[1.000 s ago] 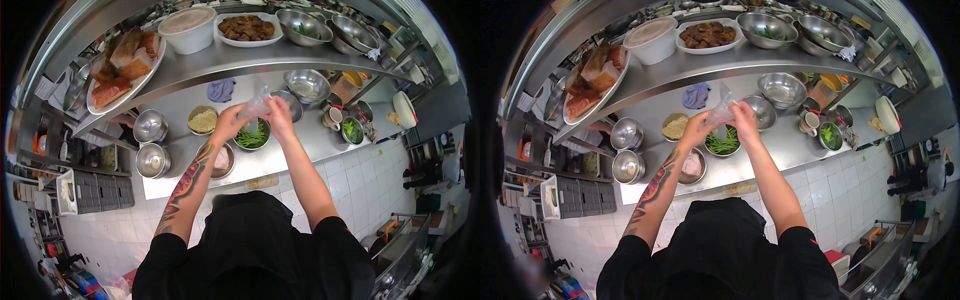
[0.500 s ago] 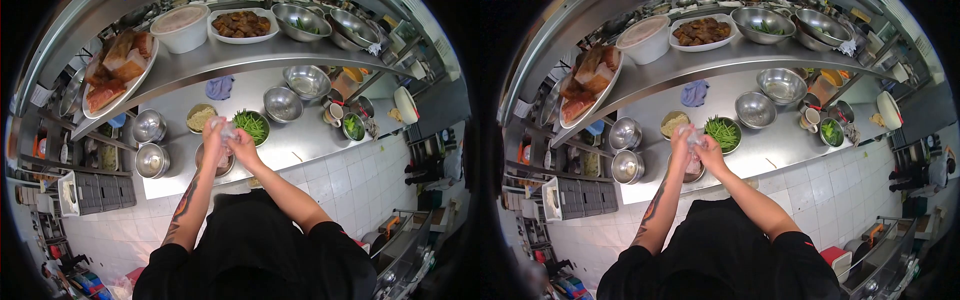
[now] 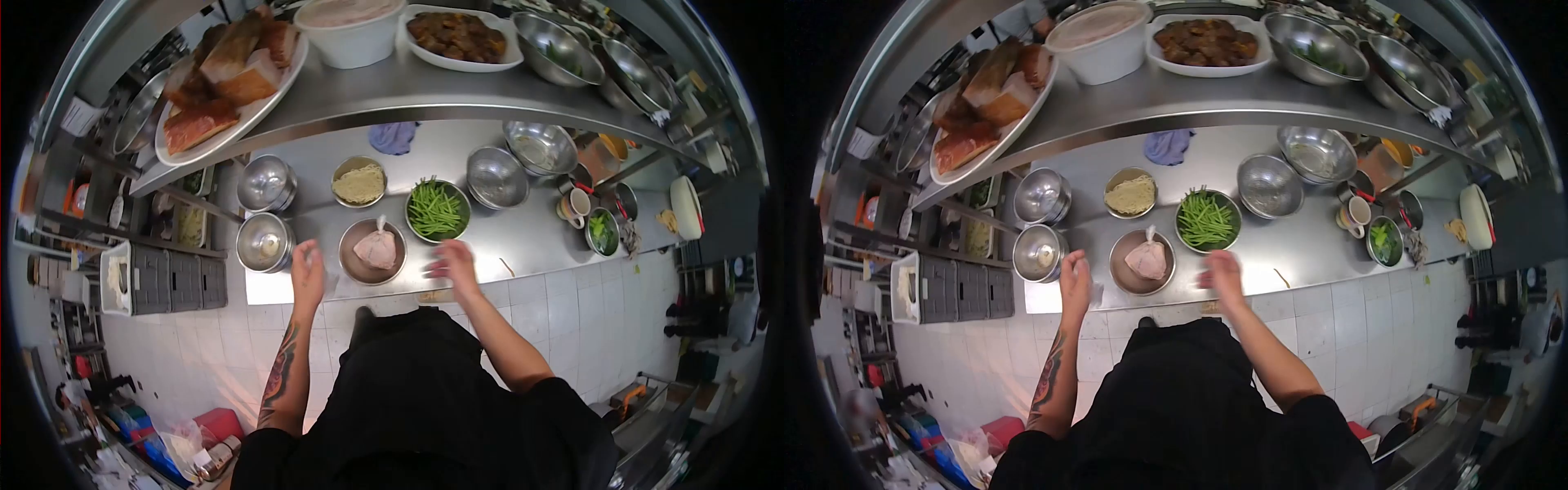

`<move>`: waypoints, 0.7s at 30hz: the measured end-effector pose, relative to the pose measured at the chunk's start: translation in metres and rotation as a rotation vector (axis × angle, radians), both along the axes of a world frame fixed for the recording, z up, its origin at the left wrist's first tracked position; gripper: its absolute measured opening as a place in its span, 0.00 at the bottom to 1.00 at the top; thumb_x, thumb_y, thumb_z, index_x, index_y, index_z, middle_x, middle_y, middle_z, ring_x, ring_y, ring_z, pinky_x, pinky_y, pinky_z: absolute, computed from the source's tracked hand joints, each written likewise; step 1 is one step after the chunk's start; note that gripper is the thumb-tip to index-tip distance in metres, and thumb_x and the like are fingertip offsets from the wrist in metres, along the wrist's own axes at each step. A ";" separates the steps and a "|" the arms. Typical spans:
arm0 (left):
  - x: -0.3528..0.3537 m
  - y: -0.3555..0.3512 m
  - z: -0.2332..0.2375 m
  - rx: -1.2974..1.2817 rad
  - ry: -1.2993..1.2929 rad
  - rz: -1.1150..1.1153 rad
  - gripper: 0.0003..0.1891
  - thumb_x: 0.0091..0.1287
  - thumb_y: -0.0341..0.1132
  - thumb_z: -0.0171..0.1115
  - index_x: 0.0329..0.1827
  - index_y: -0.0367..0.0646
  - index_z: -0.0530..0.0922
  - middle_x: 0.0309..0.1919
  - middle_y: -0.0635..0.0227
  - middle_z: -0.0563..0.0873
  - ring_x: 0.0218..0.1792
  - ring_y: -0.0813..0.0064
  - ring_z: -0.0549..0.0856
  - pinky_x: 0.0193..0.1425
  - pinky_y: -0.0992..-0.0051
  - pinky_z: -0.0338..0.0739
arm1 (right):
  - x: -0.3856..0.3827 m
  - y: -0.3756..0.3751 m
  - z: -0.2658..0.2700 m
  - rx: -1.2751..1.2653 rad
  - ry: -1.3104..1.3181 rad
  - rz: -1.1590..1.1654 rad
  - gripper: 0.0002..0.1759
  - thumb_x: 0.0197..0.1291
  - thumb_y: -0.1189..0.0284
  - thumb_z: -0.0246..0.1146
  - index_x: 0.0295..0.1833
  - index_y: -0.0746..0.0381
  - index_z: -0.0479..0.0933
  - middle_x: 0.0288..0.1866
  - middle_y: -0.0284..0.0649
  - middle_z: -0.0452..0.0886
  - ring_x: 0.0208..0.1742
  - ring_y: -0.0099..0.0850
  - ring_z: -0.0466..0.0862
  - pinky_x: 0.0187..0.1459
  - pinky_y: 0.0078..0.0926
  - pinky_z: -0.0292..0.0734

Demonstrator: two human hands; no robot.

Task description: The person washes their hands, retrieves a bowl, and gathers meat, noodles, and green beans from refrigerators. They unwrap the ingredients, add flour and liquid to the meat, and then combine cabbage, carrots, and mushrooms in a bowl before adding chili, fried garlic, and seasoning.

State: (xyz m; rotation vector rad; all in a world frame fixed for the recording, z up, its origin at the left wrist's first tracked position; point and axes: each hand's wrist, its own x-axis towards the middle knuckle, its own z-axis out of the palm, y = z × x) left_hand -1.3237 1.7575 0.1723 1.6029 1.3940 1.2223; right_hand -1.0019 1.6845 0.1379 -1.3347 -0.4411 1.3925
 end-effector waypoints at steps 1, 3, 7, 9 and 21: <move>-0.010 -0.014 0.012 -0.135 -0.071 0.029 0.18 0.79 0.43 0.54 0.61 0.37 0.74 0.30 0.78 0.72 0.28 0.88 0.68 0.31 0.81 0.65 | 0.016 -0.005 -0.017 -0.052 -0.007 -0.209 0.20 0.72 0.61 0.62 0.58 0.62 0.65 0.42 0.43 0.78 0.34 0.36 0.87 0.34 0.36 0.89; -0.028 -0.034 0.011 -0.274 -0.138 0.060 0.20 0.80 0.43 0.53 0.65 0.36 0.74 0.28 0.81 0.71 0.25 0.91 0.65 0.28 0.82 0.62 | 0.032 -0.001 -0.016 -0.171 0.089 -0.343 0.23 0.70 0.63 0.63 0.58 0.62 0.61 0.37 0.41 0.75 0.34 0.38 0.86 0.33 0.40 0.90; -0.041 -0.042 -0.045 -0.580 -0.179 -0.006 0.18 0.79 0.42 0.55 0.59 0.38 0.81 0.26 0.82 0.73 0.24 0.89 0.67 0.30 0.81 0.65 | 0.028 0.044 -0.053 -0.067 0.221 -0.295 0.21 0.68 0.69 0.62 0.58 0.64 0.62 0.42 0.48 0.78 0.36 0.40 0.86 0.40 0.41 0.91; -0.027 -0.040 -0.067 -0.383 -0.003 -0.034 0.18 0.77 0.42 0.59 0.59 0.38 0.82 0.28 0.76 0.80 0.29 0.85 0.76 0.34 0.77 0.71 | 0.023 0.071 -0.059 -0.053 0.314 -0.335 0.19 0.68 0.70 0.62 0.57 0.64 0.64 0.43 0.48 0.79 0.35 0.39 0.86 0.39 0.39 0.90; 0.099 0.056 -0.036 -0.167 0.673 -0.307 0.15 0.64 0.46 0.67 0.44 0.44 0.85 0.45 0.54 0.85 0.45 0.51 0.86 0.50 0.54 0.79 | -0.060 0.066 -0.050 0.177 -0.848 0.386 0.19 0.57 0.76 0.63 0.56 0.62 0.77 0.46 0.51 0.84 0.46 0.46 0.85 0.50 0.39 0.80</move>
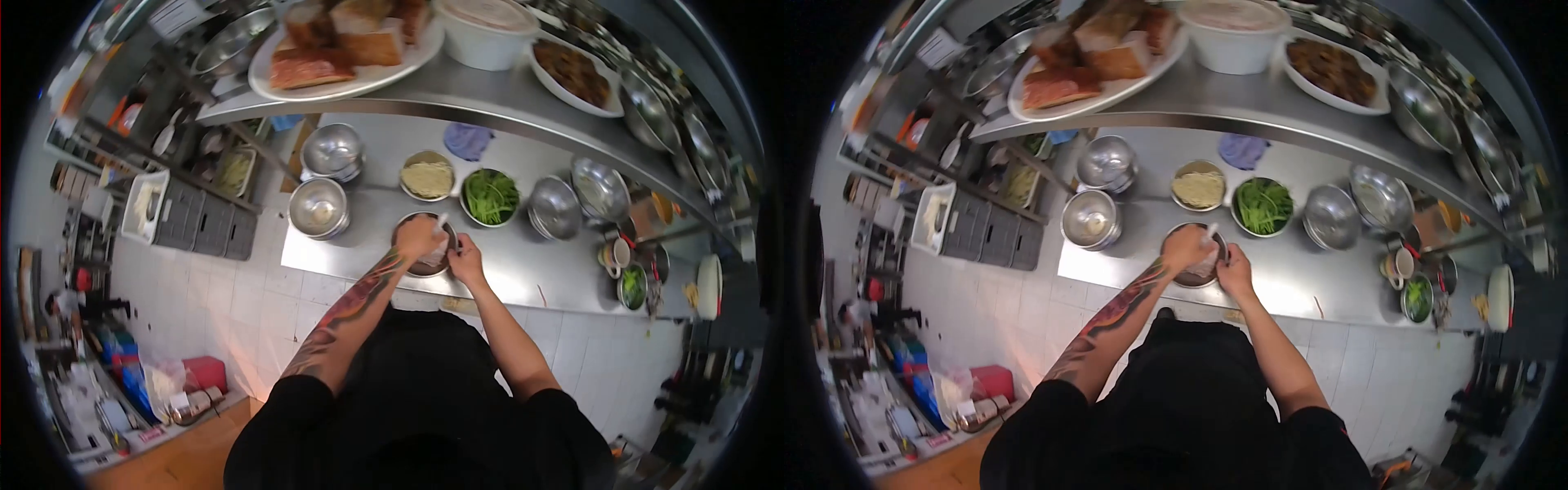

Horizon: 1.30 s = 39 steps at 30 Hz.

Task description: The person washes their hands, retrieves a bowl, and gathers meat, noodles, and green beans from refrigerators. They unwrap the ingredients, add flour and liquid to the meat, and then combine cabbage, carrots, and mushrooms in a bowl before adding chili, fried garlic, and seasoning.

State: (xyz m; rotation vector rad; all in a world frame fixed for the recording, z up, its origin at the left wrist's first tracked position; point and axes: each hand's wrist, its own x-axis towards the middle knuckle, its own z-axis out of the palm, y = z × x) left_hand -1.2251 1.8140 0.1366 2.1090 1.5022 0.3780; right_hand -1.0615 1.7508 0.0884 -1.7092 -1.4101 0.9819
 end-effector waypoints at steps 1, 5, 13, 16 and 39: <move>0.002 0.001 0.009 -0.019 0.039 -0.027 0.15 0.64 0.46 0.68 0.43 0.44 0.85 0.46 0.53 0.84 0.46 0.50 0.86 0.51 0.53 0.79 | 0.002 0.002 -0.001 0.017 -0.003 0.011 0.19 0.57 0.77 0.63 0.56 0.62 0.77 0.45 0.50 0.84 0.45 0.44 0.86 0.49 0.37 0.80; -0.019 -0.006 0.009 0.081 0.021 -0.256 0.17 0.66 0.49 0.65 0.44 0.44 0.83 0.46 0.50 0.83 0.42 0.47 0.86 0.47 0.53 0.80 | 0.017 0.005 -0.005 0.012 0.018 0.080 0.16 0.61 0.78 0.63 0.55 0.64 0.78 0.42 0.41 0.86 0.35 0.24 0.84 0.38 0.25 0.80; -0.043 -0.043 0.015 -0.174 -0.381 -0.077 0.14 0.73 0.37 0.57 0.47 0.34 0.83 0.36 0.52 0.87 0.34 0.66 0.86 0.40 0.65 0.80 | 0.011 -0.027 -0.028 0.110 -0.053 0.027 0.24 0.52 0.77 0.65 0.57 0.65 0.73 0.49 0.55 0.83 0.47 0.52 0.85 0.49 0.47 0.82; -0.003 -0.079 0.047 -0.408 -0.568 0.050 0.14 0.75 0.37 0.56 0.50 0.33 0.80 0.40 0.65 0.86 0.40 0.76 0.82 0.46 0.72 0.79 | 0.055 -0.080 0.043 -0.129 0.366 -0.096 0.16 0.53 0.81 0.62 0.47 0.63 0.68 0.32 0.47 0.80 0.18 0.36 0.83 0.15 0.37 0.77; 0.744 -0.261 0.084 -0.674 -0.748 -0.690 0.04 0.68 0.30 0.64 0.41 0.40 0.80 0.35 0.75 0.82 0.38 0.85 0.78 0.43 0.78 0.74 | 0.709 -0.383 0.093 0.328 0.708 -1.092 0.10 0.65 0.77 0.64 0.41 0.60 0.67 0.35 0.42 0.81 0.18 0.27 0.81 0.18 0.25 0.76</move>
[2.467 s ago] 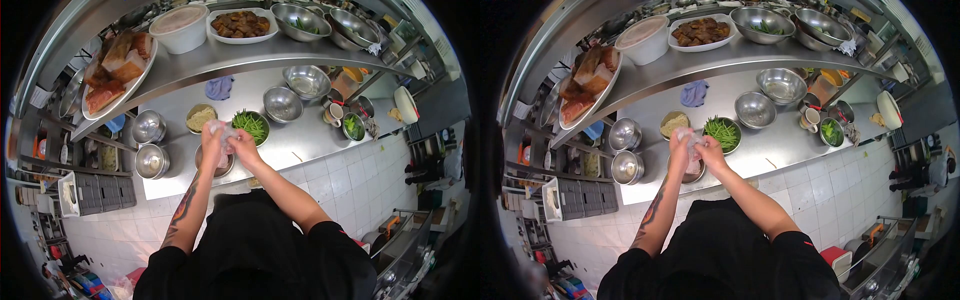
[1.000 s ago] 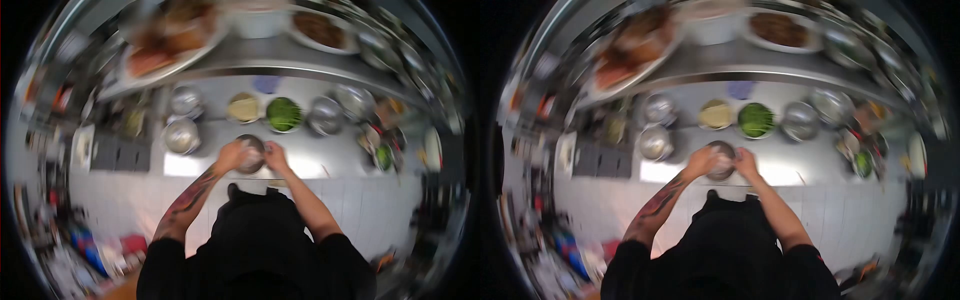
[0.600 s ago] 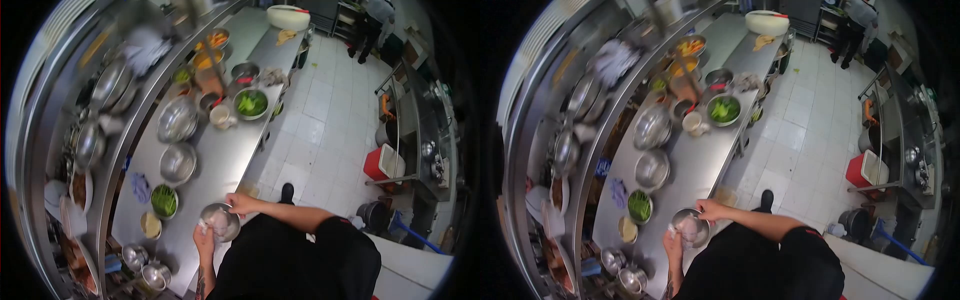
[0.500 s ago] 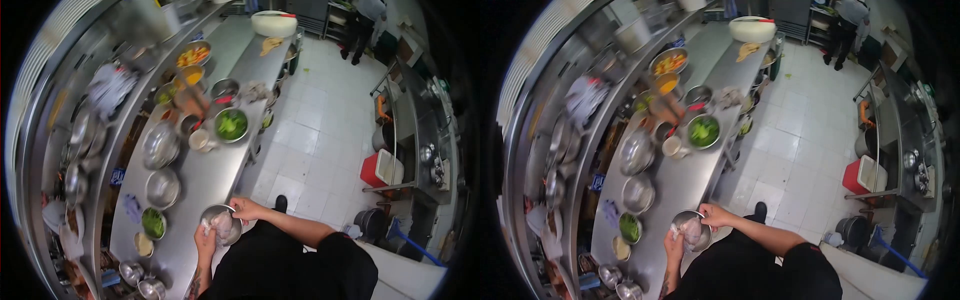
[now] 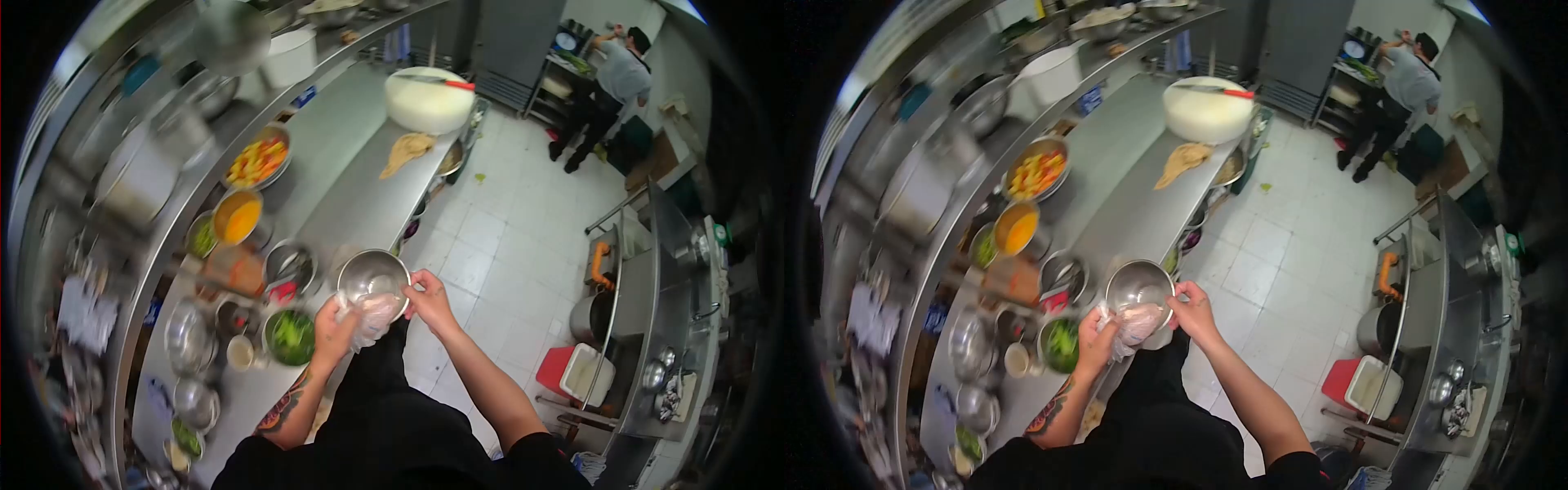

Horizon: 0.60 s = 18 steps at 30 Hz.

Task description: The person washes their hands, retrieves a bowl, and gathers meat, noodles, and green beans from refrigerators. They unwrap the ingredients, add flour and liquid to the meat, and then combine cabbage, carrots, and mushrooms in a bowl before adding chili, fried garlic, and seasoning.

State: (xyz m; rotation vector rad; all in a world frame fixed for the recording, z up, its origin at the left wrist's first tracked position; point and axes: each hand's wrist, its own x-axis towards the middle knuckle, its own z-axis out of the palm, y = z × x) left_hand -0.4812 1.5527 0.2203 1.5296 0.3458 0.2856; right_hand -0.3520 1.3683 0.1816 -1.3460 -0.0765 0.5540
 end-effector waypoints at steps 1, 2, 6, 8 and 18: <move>0.037 -0.001 -0.004 0.004 -0.040 0.046 0.04 0.67 0.30 0.64 0.41 0.40 0.80 0.34 0.75 0.82 0.38 0.85 0.78 0.44 0.79 0.74 | 0.037 0.005 -0.006 0.011 -0.006 -0.046 0.10 0.65 0.77 0.64 0.41 0.60 0.67 0.35 0.42 0.81 0.18 0.27 0.81 0.18 0.25 0.76; 0.074 -0.001 -0.005 0.008 -0.073 0.075 0.05 0.67 0.31 0.65 0.41 0.40 0.80 0.35 0.76 0.82 0.38 0.84 0.78 0.44 0.79 0.74 | 0.071 0.011 -0.010 0.018 0.027 -0.087 0.10 0.65 0.76 0.64 0.42 0.60 0.67 0.31 0.40 0.79 0.20 0.29 0.82 0.19 0.26 0.79; 0.226 0.014 -0.021 -0.083 -0.121 0.122 0.05 0.69 0.32 0.63 0.40 0.39 0.79 0.34 0.73 0.82 0.37 0.82 0.78 0.43 0.77 0.74 | 0.197 0.029 -0.057 0.063 0.152 0.026 0.08 0.68 0.73 0.64 0.44 0.62 0.70 0.40 0.41 0.80 0.27 0.33 0.86 0.29 0.30 0.87; 0.288 0.029 -0.002 0.165 -0.130 0.050 0.05 0.67 0.31 0.63 0.40 0.38 0.80 0.34 0.70 0.83 0.37 0.79 0.80 0.44 0.75 0.75 | 0.248 0.041 -0.069 0.033 0.238 0.115 0.08 0.68 0.72 0.64 0.44 0.61 0.70 0.39 0.40 0.80 0.28 0.33 0.87 0.30 0.31 0.88; 0.502 0.060 0.060 0.888 0.000 0.113 0.11 0.64 0.33 0.66 0.29 0.35 0.76 0.23 0.52 0.78 0.23 0.55 0.78 0.29 0.63 0.70 | 0.634 0.009 -0.006 -0.710 -1.169 -0.207 0.12 0.57 0.72 0.66 0.47 0.61 0.79 0.46 0.48 0.82 0.49 0.50 0.80 0.50 0.45 0.77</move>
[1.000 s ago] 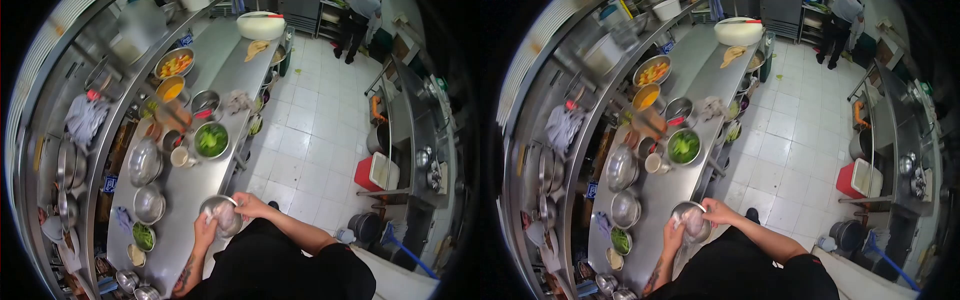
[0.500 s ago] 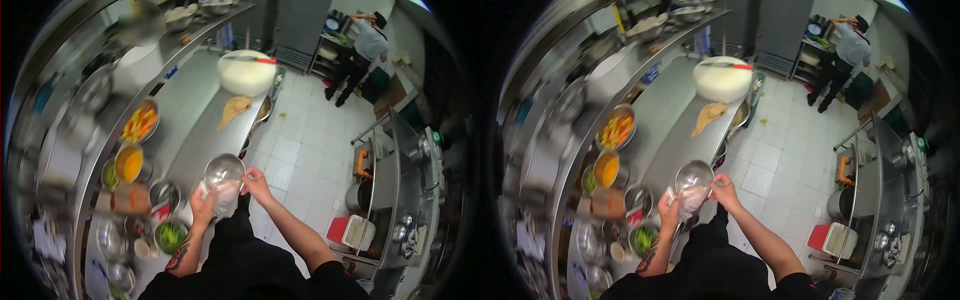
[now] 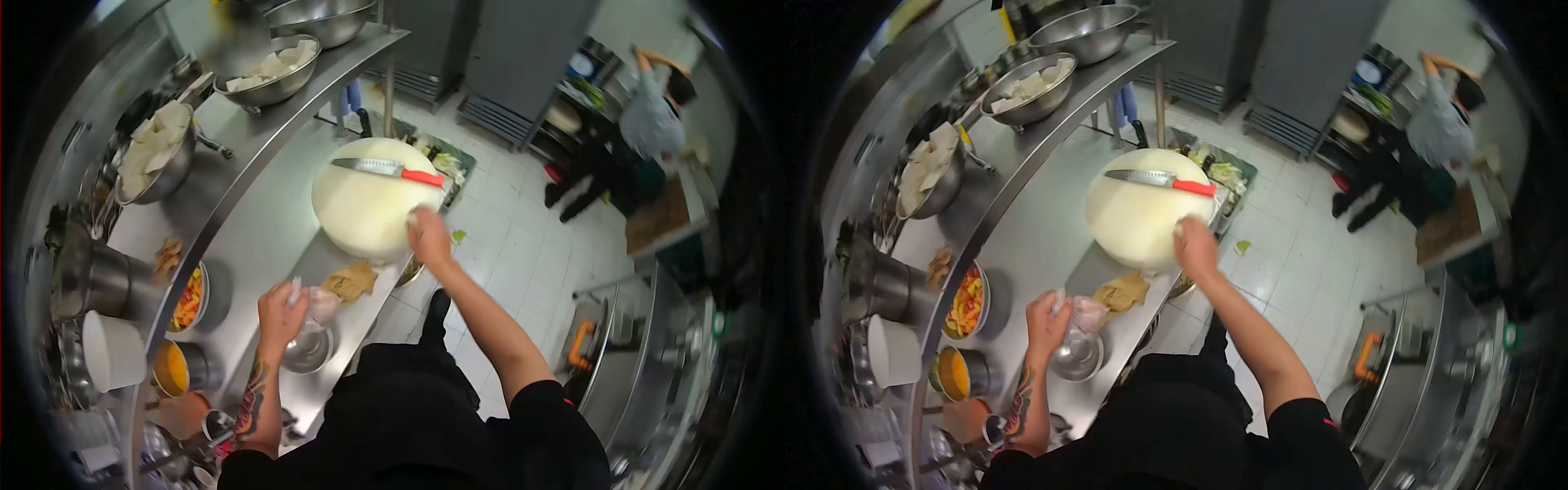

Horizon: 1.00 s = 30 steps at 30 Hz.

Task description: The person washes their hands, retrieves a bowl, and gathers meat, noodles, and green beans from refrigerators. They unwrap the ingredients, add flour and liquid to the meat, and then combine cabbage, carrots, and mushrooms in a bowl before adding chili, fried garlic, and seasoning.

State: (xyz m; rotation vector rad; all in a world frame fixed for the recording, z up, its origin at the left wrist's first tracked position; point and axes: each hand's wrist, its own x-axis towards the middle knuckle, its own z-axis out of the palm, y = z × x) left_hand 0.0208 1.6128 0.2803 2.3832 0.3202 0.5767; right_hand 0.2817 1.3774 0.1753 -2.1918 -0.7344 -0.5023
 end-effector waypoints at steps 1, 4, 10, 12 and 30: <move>0.024 -0.006 -0.002 -0.009 0.005 0.052 0.11 0.64 0.33 0.66 0.29 0.35 0.76 0.23 0.52 0.78 0.23 0.55 0.78 0.29 0.63 0.70 | 0.042 0.000 0.027 -0.130 -0.071 0.016 0.18 0.58 0.73 0.67 0.53 0.64 0.76 0.51 0.50 0.79 0.51 0.52 0.79 0.52 0.43 0.77; 0.096 -0.022 -0.015 -0.334 0.151 0.242 0.11 0.70 0.37 0.65 0.34 0.38 0.82 0.26 0.65 0.84 0.27 0.81 0.79 0.30 0.69 0.72 | 0.146 0.013 0.005 -0.304 -0.120 0.194 0.20 0.58 0.70 0.67 0.55 0.63 0.74 0.51 0.49 0.77 0.52 0.51 0.78 0.49 0.44 0.77; 0.240 -0.061 -0.108 -1.188 -0.367 0.689 0.14 0.72 0.43 0.62 0.32 0.44 0.85 0.25 0.74 0.84 0.29 0.84 0.79 0.34 0.76 0.72 | 0.246 0.022 0.005 -0.158 0.533 0.672 0.13 0.69 0.67 0.58 0.55 0.61 0.71 0.36 0.57 0.83 0.38 0.54 0.85 0.41 0.49 0.79; 0.258 -0.076 -0.116 -0.943 -0.018 0.687 0.16 0.72 0.45 0.62 0.33 0.41 0.85 0.22 0.73 0.82 0.27 0.83 0.78 0.32 0.75 0.72 | 0.251 0.015 0.028 -0.152 0.568 0.728 0.12 0.70 0.67 0.57 0.54 0.60 0.70 0.35 0.57 0.83 0.37 0.55 0.85 0.40 0.49 0.78; 0.243 -0.140 -0.113 -0.187 -0.054 1.007 0.15 0.70 0.41 0.65 0.34 0.35 0.79 0.21 0.60 0.78 0.24 0.76 0.77 0.29 0.69 0.70 | 0.168 0.010 0.040 -0.710 0.280 1.149 0.11 0.68 0.67 0.57 0.48 0.63 0.70 0.29 0.54 0.83 0.34 0.57 0.84 0.37 0.57 0.78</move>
